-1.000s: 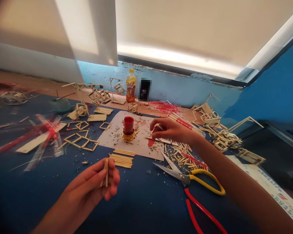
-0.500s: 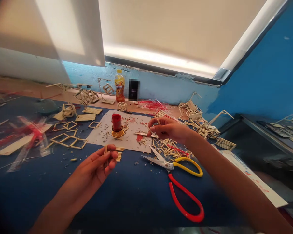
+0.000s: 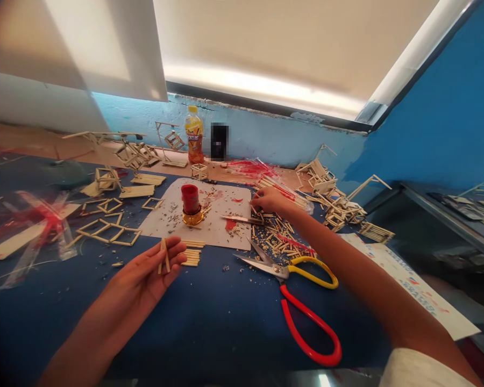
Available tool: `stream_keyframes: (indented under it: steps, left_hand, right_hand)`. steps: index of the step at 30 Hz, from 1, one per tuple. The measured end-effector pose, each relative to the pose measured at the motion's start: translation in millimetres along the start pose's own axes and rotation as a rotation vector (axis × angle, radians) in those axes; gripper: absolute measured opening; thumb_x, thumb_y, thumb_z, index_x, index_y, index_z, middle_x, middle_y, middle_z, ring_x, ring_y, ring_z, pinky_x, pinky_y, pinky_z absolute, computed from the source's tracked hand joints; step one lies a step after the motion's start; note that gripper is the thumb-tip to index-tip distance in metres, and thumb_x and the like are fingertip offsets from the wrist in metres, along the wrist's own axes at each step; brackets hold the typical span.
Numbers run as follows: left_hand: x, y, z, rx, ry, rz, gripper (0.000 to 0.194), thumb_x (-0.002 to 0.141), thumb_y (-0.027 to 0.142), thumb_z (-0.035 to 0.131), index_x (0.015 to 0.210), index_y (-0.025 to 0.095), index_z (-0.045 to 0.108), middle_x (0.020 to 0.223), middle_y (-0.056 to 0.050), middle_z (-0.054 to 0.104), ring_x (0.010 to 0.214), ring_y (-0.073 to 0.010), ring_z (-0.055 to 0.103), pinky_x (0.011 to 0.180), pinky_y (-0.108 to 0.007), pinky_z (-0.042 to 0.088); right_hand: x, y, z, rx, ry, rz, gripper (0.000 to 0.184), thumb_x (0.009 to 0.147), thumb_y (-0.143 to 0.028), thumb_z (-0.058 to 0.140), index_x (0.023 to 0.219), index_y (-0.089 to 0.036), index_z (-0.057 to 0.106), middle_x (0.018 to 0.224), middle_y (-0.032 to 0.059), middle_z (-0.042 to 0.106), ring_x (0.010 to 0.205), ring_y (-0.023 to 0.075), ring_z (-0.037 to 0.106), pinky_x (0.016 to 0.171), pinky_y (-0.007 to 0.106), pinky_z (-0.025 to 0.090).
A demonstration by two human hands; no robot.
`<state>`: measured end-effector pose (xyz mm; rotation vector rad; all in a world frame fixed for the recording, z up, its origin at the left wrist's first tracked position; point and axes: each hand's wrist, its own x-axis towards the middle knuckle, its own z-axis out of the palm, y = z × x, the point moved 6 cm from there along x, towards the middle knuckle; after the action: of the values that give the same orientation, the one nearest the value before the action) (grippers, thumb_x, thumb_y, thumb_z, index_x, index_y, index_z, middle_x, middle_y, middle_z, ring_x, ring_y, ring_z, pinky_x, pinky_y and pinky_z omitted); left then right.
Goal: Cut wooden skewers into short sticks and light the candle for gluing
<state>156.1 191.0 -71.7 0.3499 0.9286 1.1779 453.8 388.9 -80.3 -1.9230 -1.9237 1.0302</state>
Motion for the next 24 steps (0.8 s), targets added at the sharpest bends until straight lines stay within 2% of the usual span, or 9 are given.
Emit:
stream_keyframes:
  steps: [2,4,6,9,12,14,17,21,24]
  left_hand:
    - [-0.4,-1.0,-2.9,0.006,-0.024,-0.003,0.024,0.098,0.003,0.056,0.113,0.011,0.073,0.096,-0.01,0.075,0.073,-0.0123,0.073,0.067,-0.018,0.064]
    - [-2.0,-1.1,-3.5,0.005,-0.101,-0.004,0.021,0.097,0.005,0.061,0.112,0.012,0.073,0.084,-0.005,0.07,0.058,-0.0073,0.064,0.057,-0.014,0.059]
    - [-4.4,-0.6,-4.2,0.004,-0.181,-0.008,0.018,0.096,0.009,0.064,0.111,0.012,0.074,0.076,-0.002,0.064,0.053,-0.0046,0.055,0.053,-0.013,0.054]
    - [-6.8,0.9,-10.6,0.011,-0.192,-0.014,0.02,0.096,0.012,0.066,0.113,0.011,0.075,0.085,-0.005,0.069,0.067,-0.0082,0.063,0.065,-0.015,0.058]
    - [-9.6,1.6,-12.0,0.073,-0.219,-0.009,0.023,0.096,0.016,0.067,0.116,0.011,0.076,0.105,-0.012,0.075,0.087,-0.015,0.071,0.074,-0.017,0.06]
    - [-12.0,-0.7,-8.5,0.148,-0.265,-0.026,0.022,0.096,0.019,0.068,0.116,0.012,0.077,0.111,-0.012,0.076,0.094,-0.0171,0.074,0.076,-0.018,0.06]
    - [-15.1,-5.4,1.3,0.254,-0.351,-0.053,0.02,0.098,0.024,0.069,0.114,0.014,0.077,0.113,-0.013,0.078,0.102,-0.0216,0.076,0.084,-0.023,0.062]
    - [-17.6,-9.2,18.3,0.38,-0.492,-0.077,0.025,0.099,0.03,0.066,0.113,0.012,0.075,0.111,-0.017,0.079,0.102,-0.0261,0.077,0.084,-0.03,0.064]
    - [-17.5,-8.7,27.7,0.448,-0.559,-0.091,0.024,0.101,0.032,0.063,0.109,0.013,0.075,0.107,-0.016,0.08,0.097,-0.0253,0.078,0.079,-0.029,0.064]
  right_hand:
    - [-2.6,-6.2,-3.3,-0.022,0.043,-0.016,0.026,0.101,-0.038,0.066,0.113,-0.015,0.067,0.109,0.0061,0.069,0.09,0.0183,0.069,0.079,0.036,0.06]
    - [-10.8,-16.2,-9.1,-0.016,0.079,-0.056,0.027,0.101,-0.04,0.064,0.111,-0.015,0.067,0.106,0.0055,0.069,0.087,0.0177,0.068,0.078,0.035,0.059]
    - [-27.3,-29.6,-15.1,0.015,0.097,-0.128,0.03,0.106,-0.042,0.054,0.115,-0.016,0.066,0.102,0.0055,0.069,0.082,0.0159,0.067,0.074,0.033,0.058]
    - [-69.0,-52.7,-18.4,0.049,0.093,-0.269,0.044,0.112,-0.046,0.033,0.13,-0.019,0.062,0.095,0.007,0.07,0.078,0.0168,0.065,0.071,0.032,0.055]
    - [-122.6,-75.7,-7.7,0.017,0.043,-0.39,0.045,0.108,-0.053,0.04,0.127,-0.024,0.069,0.107,0.0092,0.072,0.096,0.0237,0.066,0.082,0.038,0.054]
    - [-158.1,-92.9,7.2,-0.034,-0.025,-0.49,0.036,0.106,-0.048,0.049,0.128,-0.029,0.07,0.114,0.0066,0.072,0.104,0.0253,0.065,0.089,0.039,0.051]
    - [-200.3,-118.9,29.7,-0.126,-0.116,-0.662,0.028,0.105,-0.035,0.051,0.132,-0.032,0.06,0.102,0.0028,0.072,0.087,0.02,0.066,0.077,0.033,0.049]
    - [-217.3,-137.3,44.0,-0.203,-0.182,-0.735,0.01,0.104,-0.03,0.054,0.11,-0.03,0.062,0.089,0.0011,0.069,0.077,0.0179,0.062,0.067,0.03,0.044]
    - [-212.0,-139.5,49.1,-0.261,-0.266,-0.745,0.015,0.105,-0.03,0.056,0.099,-0.029,0.071,0.078,-0.0015,0.069,0.07,0.0152,0.061,0.064,0.029,0.041]
